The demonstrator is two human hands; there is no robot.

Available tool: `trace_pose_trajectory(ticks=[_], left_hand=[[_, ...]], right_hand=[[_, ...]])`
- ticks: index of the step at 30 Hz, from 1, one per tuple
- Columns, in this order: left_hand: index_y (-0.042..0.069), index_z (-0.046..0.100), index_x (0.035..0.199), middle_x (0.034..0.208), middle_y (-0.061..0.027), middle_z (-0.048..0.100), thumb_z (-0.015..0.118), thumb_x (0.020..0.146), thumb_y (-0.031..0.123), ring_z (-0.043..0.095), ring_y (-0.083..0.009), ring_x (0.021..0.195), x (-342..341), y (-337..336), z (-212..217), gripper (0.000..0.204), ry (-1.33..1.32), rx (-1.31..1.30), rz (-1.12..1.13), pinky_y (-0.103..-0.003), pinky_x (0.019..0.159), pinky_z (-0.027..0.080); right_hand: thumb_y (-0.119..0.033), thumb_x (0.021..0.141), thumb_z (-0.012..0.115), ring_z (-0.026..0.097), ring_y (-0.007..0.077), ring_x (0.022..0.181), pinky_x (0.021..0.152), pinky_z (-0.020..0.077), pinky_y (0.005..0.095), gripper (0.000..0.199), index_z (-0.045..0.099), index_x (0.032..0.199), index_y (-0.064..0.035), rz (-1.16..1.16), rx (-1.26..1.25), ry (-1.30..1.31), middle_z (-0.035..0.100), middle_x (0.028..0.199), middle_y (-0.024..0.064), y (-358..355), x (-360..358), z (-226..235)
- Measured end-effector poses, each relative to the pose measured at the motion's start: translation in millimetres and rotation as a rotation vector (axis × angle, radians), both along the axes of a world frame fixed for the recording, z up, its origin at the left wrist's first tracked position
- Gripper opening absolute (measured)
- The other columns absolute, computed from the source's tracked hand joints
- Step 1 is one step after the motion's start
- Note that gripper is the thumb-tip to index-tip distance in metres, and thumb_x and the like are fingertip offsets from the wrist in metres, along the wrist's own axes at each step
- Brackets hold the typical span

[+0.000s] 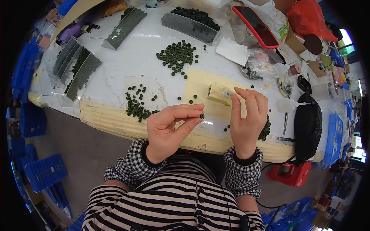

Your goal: Assembling small green plastic pieces onto a white base strip on a factory workbench.

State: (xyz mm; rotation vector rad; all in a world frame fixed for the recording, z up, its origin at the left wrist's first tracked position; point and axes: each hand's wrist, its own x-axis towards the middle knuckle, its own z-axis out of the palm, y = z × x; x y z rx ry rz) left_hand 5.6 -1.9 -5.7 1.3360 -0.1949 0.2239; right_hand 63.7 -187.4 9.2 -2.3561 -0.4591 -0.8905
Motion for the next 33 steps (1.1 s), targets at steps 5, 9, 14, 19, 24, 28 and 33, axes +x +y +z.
trace_pose_trajectory(ticks=[5, 9, 14, 19, 24, 28, 33], left_hand=[[-0.006, 0.067, 0.103, 0.111, -0.0202, 0.067, 0.066, 0.084, -0.01, 0.066, -0.0219, 0.104, 0, 1, 0, 0.019, 0.011, -0.037, -0.031, -0.031, 0.089, 0.055], [-0.006, 0.065, 0.104, 0.113, -0.0212, 0.066, 0.062, 0.086, -0.012, 0.066, -0.0223, 0.102, 0, 0, 2, 0.019, 0.024, -0.028, -0.062, -0.032, 0.091, 0.053], [-0.005, 0.067, 0.104, 0.113, -0.0194, 0.066, 0.066, 0.085, -0.01, 0.066, -0.0213, 0.103, -2, -2, 3, 0.02, 0.028, -0.071, -0.076, -0.03, 0.09, 0.054], [-0.004, 0.069, 0.103, 0.111, -0.0181, 0.068, 0.066, 0.084, -0.01, 0.067, -0.0209, 0.101, -2, -1, 5, 0.021, 0.001, -0.03, -0.067, -0.03, 0.088, 0.054], [-0.002, 0.071, 0.101, 0.106, -0.0155, 0.071, 0.067, 0.082, -0.011, 0.068, -0.0195, 0.097, -2, 0, 7, 0.021, -0.019, 0.035, -0.052, -0.028, 0.086, 0.055], [-0.001, 0.071, 0.101, 0.105, -0.0145, 0.071, 0.067, 0.082, -0.01, 0.068, -0.019, 0.096, -2, 1, 6, 0.022, -0.04, 0.075, -0.046, -0.028, 0.084, 0.055], [-0.001, 0.071, 0.102, 0.105, -0.0142, 0.071, 0.067, 0.083, -0.01, 0.068, -0.0188, 0.096, -2, 1, 4, 0.021, -0.033, 0.071, -0.05, -0.027, 0.083, 0.055]], right_hand=[[0.001, 0.076, 0.074, 0.055, 0.0235, 0.077, 0.068, 0.0449, 0.0325, 0.025, 0.071, 0.1, -0.003, 0.109, 0.167, 0.096, 0.061, 0.083, 0.007, 4, -31, 10], [0.003, 0.072, 0.075, 0.056, 0.0228, 0.077, 0.067, 0.0451, 0.0314, 0.034, 0.073, 0.105, -0.0034, 0.328, 0.242, 0.154, 0.063, 0.085, 0.007, 14, -48, 9], [0.003, 0.072, 0.074, 0.056, 0.0226, 0.079, 0.069, 0.0459, 0.0315, 0.037, 0.072, 0.109, -0.0038, 0.383, 0.289, 0.185, 0.064, 0.087, 0.0062, 18, -54, 4], [0.002, 0.073, 0.074, 0.056, 0.0221, 0.079, 0.069, 0.0468, 0.0309, 0.037, 0.072, 0.109, -0.0034, 0.401, 0.289, 0.185, 0.064, 0.089, 0.0057, 18, -55, 4], [0.004, 0.076, 0.071, 0.057, 0.0226, 0.079, 0.071, 0.0452, 0.0313, 0.034, 0.071, 0.109, -0.0019, 0.42, 0.277, 0.201, 0.064, 0.09, 0.007, 17, -57, 4], [0.002, 0.074, 0.074, 0.057, 0.0226, 0.077, 0.068, 0.0483, 0.0309, 0.036, 0.072, 0.11, -0.003, 0.418, 0.27, 0.19, 0.065, 0.09, 0.0061, 17, -56, 4], [0.006, 0.077, 0.069, 0.058, 0.0226, 0.08, 0.072, 0.0449, 0.0312, 0.033, 0.07, 0.11, -0.0009, 0.431, 0.289, 0.222, 0.064, 0.09, 0.0081, 17, -59, 3]])
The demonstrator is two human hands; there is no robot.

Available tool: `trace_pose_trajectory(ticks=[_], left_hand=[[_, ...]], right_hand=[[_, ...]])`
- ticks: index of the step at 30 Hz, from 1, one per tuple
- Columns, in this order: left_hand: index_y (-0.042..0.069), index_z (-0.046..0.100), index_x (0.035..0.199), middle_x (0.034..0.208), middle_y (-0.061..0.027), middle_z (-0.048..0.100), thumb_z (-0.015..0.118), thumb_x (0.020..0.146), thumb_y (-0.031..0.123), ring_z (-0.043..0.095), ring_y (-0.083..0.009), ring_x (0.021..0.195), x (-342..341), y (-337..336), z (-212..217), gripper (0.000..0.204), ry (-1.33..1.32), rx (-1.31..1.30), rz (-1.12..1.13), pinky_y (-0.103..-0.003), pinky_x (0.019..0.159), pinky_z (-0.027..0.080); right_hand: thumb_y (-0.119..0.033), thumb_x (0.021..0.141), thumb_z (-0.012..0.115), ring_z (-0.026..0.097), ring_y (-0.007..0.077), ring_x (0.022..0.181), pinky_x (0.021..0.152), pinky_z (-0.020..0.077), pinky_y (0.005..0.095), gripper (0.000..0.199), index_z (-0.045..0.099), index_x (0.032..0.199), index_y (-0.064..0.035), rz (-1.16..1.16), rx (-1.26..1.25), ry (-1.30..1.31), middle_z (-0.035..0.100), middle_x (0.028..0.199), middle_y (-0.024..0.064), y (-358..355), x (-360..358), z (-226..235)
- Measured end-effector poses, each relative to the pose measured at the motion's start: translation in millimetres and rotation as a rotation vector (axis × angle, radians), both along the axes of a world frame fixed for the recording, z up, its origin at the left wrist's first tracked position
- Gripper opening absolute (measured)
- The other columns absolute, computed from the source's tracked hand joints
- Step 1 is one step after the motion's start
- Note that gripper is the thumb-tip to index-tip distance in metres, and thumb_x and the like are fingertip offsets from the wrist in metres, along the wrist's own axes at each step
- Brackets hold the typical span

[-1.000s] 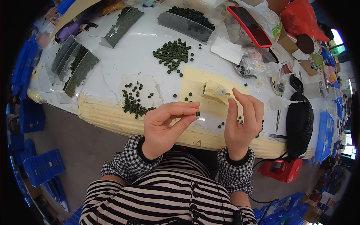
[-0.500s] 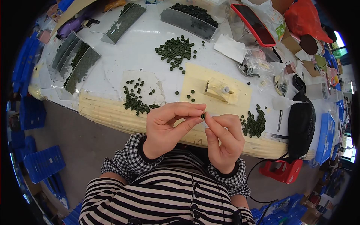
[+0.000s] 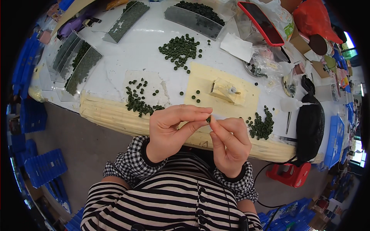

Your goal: Assembling small green plastic pieces onto a white base strip on a factory workbench.

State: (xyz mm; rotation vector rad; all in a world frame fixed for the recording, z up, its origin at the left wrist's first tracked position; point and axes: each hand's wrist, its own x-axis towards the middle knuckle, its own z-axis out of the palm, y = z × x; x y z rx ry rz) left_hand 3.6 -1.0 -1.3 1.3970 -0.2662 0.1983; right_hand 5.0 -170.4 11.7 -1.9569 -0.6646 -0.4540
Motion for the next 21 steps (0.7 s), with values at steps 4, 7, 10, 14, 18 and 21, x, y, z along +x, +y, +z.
trace_pose_trajectory(ticks=[4, 7, 10, 14, 18, 21], left_hand=[[-0.001, 0.07, 0.102, 0.106, -0.0158, 0.07, 0.065, 0.083, -0.011, 0.068, -0.0194, 0.096, 0, 0, 1, 0.022, 0.008, 0.007, -0.013, -0.027, 0.083, 0.055], [-0.003, 0.069, 0.102, 0.107, -0.0188, 0.069, 0.063, 0.083, -0.015, 0.067, -0.0202, 0.097, 1, 2, 2, 0.023, 0.019, 0.015, -0.035, -0.027, 0.082, 0.055], [-0.002, 0.07, 0.1, 0.106, -0.0177, 0.069, 0.065, 0.083, -0.012, 0.067, -0.0186, 0.095, 3, 3, 0, 0.021, 0.029, 0.074, -0.031, -0.027, 0.081, 0.055], [-0.001, 0.071, 0.096, 0.101, -0.0129, 0.07, 0.07, 0.08, -0.007, 0.066, -0.0171, 0.084, 10, 8, 4, 0.017, 0.043, 0.372, 0.015, -0.027, 0.073, 0.053], [0.001, 0.071, 0.093, 0.086, -0.0076, 0.065, 0.074, 0.076, -0.001, 0.058, -0.0216, 0.074, 16, 21, 3, 0.017, -0.137, 0.869, 0.119, -0.031, 0.066, 0.047], [0.002, 0.071, 0.091, 0.079, -0.0068, 0.059, 0.075, 0.074, 0.002, 0.053, -0.024, 0.074, 18, 22, 1, 0.017, -0.169, 0.99, 0.188, -0.033, 0.065, 0.044]], right_hand=[[0.006, 0.078, 0.069, 0.058, 0.0228, 0.08, 0.072, 0.0456, 0.0312, 0.034, 0.07, 0.111, -0.0007, 0.003, -0.002, 0.003, 0.064, 0.091, 0.0088, -1, 0, -2], [0.003, 0.073, 0.074, 0.058, 0.0228, 0.076, 0.068, 0.0485, 0.0311, 0.038, 0.072, 0.111, -0.0033, -0.022, -0.007, -0.027, 0.064, 0.088, 0.0065, 0, 2, -3], [0.003, 0.073, 0.074, 0.057, 0.0237, 0.078, 0.069, 0.0479, 0.0324, 0.037, 0.072, 0.11, -0.0031, -0.025, -0.02, -0.022, 0.064, 0.087, 0.0066, -2, 4, -6], [0.002, 0.072, 0.075, 0.056, 0.0247, 0.08, 0.07, 0.0461, 0.0334, 0.029, 0.072, 0.101, -0.0028, -0.112, -0.118, 0.021, 0.064, 0.086, 0.0066, -14, 10, -5], [0.0, 0.071, 0.076, 0.055, 0.025, 0.08, 0.07, 0.044, 0.0339, 0.017, 0.071, 0.087, -0.0041, -0.252, -0.252, 0.032, 0.062, 0.084, 0.0059, -38, 9, -12], [-0.001, 0.071, 0.076, 0.054, 0.0262, 0.086, 0.075, 0.0432, 0.0372, 0.017, 0.07, 0.086, -0.0061, -0.272, -0.421, 0.071, 0.061, 0.083, 0.0047, -48, -1, -13]])
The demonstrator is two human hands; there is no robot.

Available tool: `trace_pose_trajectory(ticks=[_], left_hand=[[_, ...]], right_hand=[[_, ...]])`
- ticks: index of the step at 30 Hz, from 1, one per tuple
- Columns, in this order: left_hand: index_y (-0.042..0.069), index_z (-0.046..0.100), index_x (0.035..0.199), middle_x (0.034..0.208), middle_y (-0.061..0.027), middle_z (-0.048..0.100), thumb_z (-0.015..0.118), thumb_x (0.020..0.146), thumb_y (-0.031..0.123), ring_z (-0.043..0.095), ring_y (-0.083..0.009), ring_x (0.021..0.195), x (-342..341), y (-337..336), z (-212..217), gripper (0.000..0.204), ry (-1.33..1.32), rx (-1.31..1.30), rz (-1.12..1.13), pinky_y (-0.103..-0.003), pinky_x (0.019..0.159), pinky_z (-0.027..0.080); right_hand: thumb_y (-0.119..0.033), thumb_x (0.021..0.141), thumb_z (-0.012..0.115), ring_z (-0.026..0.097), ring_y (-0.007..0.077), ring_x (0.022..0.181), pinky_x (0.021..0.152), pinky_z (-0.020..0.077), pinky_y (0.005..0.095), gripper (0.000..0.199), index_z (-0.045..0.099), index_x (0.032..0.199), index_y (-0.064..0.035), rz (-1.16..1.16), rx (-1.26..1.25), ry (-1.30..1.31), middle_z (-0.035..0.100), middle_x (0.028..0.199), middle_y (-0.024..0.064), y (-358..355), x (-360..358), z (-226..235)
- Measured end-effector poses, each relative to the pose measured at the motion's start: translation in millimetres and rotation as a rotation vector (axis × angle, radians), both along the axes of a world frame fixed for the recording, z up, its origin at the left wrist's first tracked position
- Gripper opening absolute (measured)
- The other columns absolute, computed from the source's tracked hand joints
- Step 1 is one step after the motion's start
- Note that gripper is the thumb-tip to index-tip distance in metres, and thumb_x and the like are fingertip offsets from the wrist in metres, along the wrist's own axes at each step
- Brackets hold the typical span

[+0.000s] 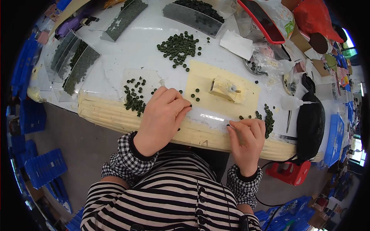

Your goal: Assembling small green plastic pieces onto a white base strip on a factory workbench.

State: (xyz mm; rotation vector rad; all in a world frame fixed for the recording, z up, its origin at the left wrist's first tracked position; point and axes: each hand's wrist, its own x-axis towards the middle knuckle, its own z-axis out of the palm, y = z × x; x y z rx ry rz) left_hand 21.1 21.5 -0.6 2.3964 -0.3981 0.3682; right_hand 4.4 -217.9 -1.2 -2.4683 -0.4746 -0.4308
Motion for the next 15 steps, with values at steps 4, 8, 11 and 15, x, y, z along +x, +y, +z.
trace_pose_trajectory(ticks=[4, 8, 11, 15], left_hand=[[0.002, 0.069, 0.087, 0.078, -0.006, 0.059, 0.076, 0.075, 0.004, 0.051, -0.0225, 0.073, 4, -2, -3, 0.014, -0.057, -0.019, 0.06, -0.033, 0.065, 0.044], [0.003, 0.068, 0.084, 0.078, -0.0052, 0.058, 0.076, 0.074, 0.004, 0.052, -0.0225, 0.074, -3, 14, 19, 0.012, 0.148, -0.058, -0.073, -0.034, 0.065, 0.044], [0.003, 0.068, 0.083, 0.077, -0.0048, 0.057, 0.076, 0.073, 0.005, 0.052, -0.0229, 0.075, -14, 25, 24, 0.013, 0.299, -0.021, -0.216, -0.034, 0.065, 0.044], [0.004, 0.067, 0.082, 0.075, -0.0051, 0.055, 0.077, 0.07, 0.006, 0.053, -0.0247, 0.077, -17, 25, 15, 0.015, 0.298, 0.009, -0.249, -0.035, 0.066, 0.045]], right_hand=[[-0.002, 0.071, 0.077, 0.053, 0.027, 0.087, 0.075, 0.0431, 0.0383, 0.017, 0.068, 0.086, -0.0065, 0.032, -0.08, -0.072, 0.06, 0.084, 0.0045, -2, -3, -7], [-0.001, 0.072, 0.075, 0.054, 0.0272, 0.084, 0.074, 0.0435, 0.0379, 0.018, 0.065, 0.086, -0.0055, 0.027, -0.039, -0.106, 0.061, 0.084, 0.0056, 3, -2, -10], [0.001, 0.073, 0.074, 0.055, 0.0276, 0.079, 0.07, 0.0441, 0.037, 0.017, 0.063, 0.085, -0.0043, 0.04, 0.07, -0.109, 0.062, 0.082, 0.0072, 6, -1, -10], [0.003, 0.074, 0.073, 0.056, 0.028, 0.073, 0.065, 0.0443, 0.0356, 0.016, 0.062, 0.084, -0.0032, 0.065, 0.156, -0.117, 0.062, 0.08, 0.009, 13, 0, -8]])
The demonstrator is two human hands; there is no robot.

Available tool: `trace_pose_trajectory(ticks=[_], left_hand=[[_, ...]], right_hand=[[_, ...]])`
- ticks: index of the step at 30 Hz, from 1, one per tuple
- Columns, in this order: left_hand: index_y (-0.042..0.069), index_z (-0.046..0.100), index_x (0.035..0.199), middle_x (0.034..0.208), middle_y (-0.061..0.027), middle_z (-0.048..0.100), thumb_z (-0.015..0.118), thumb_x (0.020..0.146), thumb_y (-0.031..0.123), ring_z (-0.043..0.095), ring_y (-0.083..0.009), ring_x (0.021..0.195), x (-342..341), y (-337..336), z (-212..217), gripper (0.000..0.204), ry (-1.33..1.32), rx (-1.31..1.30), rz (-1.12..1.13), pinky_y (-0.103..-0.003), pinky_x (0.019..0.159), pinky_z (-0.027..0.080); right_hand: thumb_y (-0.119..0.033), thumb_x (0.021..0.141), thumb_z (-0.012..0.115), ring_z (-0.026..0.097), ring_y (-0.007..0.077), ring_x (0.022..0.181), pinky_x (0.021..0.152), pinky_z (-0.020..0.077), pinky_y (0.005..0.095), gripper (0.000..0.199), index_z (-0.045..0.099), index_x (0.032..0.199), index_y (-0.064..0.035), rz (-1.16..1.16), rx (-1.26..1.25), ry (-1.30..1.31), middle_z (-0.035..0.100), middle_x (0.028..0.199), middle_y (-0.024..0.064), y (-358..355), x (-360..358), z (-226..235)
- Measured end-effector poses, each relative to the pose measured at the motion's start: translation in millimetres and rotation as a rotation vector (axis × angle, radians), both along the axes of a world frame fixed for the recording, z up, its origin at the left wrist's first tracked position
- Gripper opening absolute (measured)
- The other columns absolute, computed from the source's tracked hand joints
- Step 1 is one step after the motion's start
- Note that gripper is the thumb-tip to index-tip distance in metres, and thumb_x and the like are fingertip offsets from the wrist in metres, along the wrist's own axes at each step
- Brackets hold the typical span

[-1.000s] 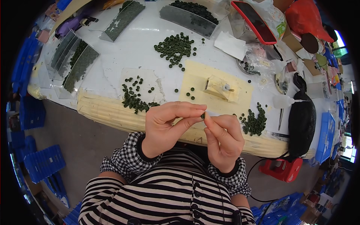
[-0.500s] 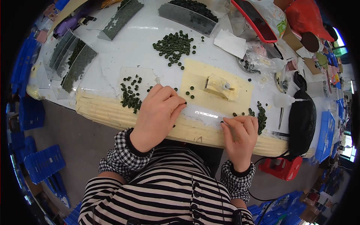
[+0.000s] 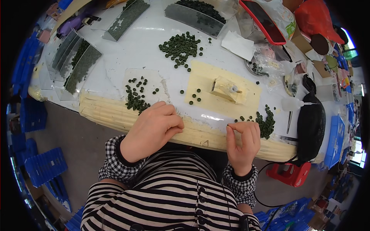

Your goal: Assembling small green plastic pieces onto a white base strip on a factory workbench.

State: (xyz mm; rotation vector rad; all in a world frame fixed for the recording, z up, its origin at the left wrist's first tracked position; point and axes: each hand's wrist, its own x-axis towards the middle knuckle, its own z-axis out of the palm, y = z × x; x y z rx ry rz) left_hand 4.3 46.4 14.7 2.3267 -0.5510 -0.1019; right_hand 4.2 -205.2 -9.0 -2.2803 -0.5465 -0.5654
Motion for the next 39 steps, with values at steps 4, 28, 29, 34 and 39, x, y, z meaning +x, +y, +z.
trace_pose_trajectory(ticks=[4, 28, 29, 34, 39], left_hand=[[0.003, 0.067, 0.085, 0.083, -0.0061, 0.062, 0.075, 0.075, 0.001, 0.059, -0.0194, 0.075, 2, -6, 3, 0.013, -0.056, -0.073, 0.071, -0.03, 0.067, 0.049], [-0.002, 0.063, 0.112, 0.094, -0.0071, 0.067, 0.063, 0.092, 0.001, 0.062, -0.012, 0.081, -5, -59, -14, 0.021, 0.791, -1.297, 0.133, -0.023, 0.075, 0.052], [-0.003, 0.063, 0.112, 0.094, -0.0079, 0.067, 0.063, 0.091, 0.0, 0.063, -0.0127, 0.082, -6, -59, -14, 0.021, 0.776, -1.287, 0.135, -0.024, 0.075, 0.053], [-0.004, 0.065, 0.112, 0.096, -0.0124, 0.069, 0.064, 0.088, -0.005, 0.068, -0.0159, 0.085, -7, -56, -18, 0.024, 0.717, -1.28, 0.136, -0.026, 0.079, 0.056], [-0.004, 0.067, 0.111, 0.099, -0.0114, 0.071, 0.065, 0.089, -0.003, 0.068, -0.0127, 0.089, -9, -57, -23, 0.022, 0.652, -1.261, 0.113, -0.023, 0.08, 0.056]], right_hand=[[0.004, 0.077, 0.071, 0.057, 0.0257, 0.074, 0.067, 0.0448, 0.0327, 0.013, 0.063, 0.086, -0.0017, 0.015, 0.167, 0.13, 0.062, 0.079, 0.009, 5, -5, 2], [0.001, 0.087, 0.066, 0.056, 0.0148, 0.083, 0.075, 0.0444, 0.0257, 0.007, 0.064, 0.093, 0.0022, 0.083, 0.734, 0.469, 0.061, 0.09, 0.0069, 22, -14, 8], [0.001, 0.086, 0.067, 0.056, 0.0151, 0.082, 0.074, 0.0443, 0.0258, 0.007, 0.065, 0.093, 0.0022, 0.073, 0.72, 0.44, 0.061, 0.089, 0.0073, 24, -14, 8], [0.002, 0.083, 0.069, 0.057, 0.0167, 0.079, 0.071, 0.0449, 0.0266, 0.008, 0.066, 0.09, 0.0018, 0.044, 0.629, 0.308, 0.062, 0.086, 0.0084, 27, -12, 10], [0.003, 0.081, 0.07, 0.057, 0.0179, 0.077, 0.07, 0.0452, 0.027, 0.009, 0.066, 0.089, 0.0016, 0.045, 0.561, 0.243, 0.062, 0.085, 0.009, 28, -11, 11]])
